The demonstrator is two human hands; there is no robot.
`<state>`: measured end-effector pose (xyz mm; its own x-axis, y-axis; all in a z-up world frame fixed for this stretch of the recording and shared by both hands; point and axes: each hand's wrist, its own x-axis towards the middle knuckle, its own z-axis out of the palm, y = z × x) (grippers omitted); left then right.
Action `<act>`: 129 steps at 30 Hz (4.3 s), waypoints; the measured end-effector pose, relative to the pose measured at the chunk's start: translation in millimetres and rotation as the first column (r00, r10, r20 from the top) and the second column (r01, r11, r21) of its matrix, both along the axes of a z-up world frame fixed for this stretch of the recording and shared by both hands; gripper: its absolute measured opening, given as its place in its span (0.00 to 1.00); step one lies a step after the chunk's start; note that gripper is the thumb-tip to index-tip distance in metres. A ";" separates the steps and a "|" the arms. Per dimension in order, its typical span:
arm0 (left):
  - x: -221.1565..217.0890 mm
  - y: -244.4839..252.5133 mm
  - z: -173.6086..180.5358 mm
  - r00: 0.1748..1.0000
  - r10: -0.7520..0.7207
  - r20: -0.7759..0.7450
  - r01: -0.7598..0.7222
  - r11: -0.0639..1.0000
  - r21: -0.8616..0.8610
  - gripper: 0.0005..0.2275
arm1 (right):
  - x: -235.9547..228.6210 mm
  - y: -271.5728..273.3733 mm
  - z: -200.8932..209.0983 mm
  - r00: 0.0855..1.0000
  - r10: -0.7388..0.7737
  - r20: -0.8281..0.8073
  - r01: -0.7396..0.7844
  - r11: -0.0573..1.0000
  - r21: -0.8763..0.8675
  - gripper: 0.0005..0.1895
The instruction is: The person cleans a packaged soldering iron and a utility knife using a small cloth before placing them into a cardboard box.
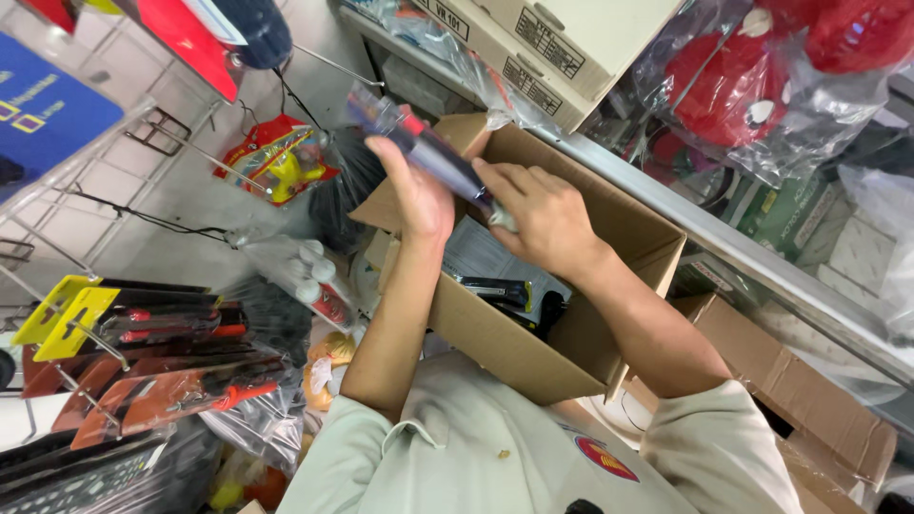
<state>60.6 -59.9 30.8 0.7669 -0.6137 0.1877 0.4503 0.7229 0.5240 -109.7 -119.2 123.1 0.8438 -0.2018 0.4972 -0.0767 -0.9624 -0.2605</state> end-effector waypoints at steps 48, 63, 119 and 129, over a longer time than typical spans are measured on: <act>-88.9 40.0 14.9 0.980 -0.060 0.192 0.072 0.996 -0.054 0.43 | -29.0 5.7 39.4 0.943 0.279 0.182 -0.294 0.954 0.059 0.42; -149.4 141.0 89.2 0.601 0.076 0.796 -0.340 0.925 0.169 0.42 | -82.3 3.8 67.9 0.774 0.613 0.160 -0.630 0.717 0.299 0.23; -5.1 343.9 -11.3 0.446 0.279 0.850 -0.874 0.339 0.348 0.42 | 172.3 246.2 -40.8 0.828 0.538 -0.159 -0.509 0.840 0.190 0.55; -1.7 307.8 -31.3 0.646 0.369 0.669 -0.762 0.366 0.534 0.39 | 173.2 235.1 -35.8 0.809 0.587 -0.020 -0.577 0.801 0.162 0.49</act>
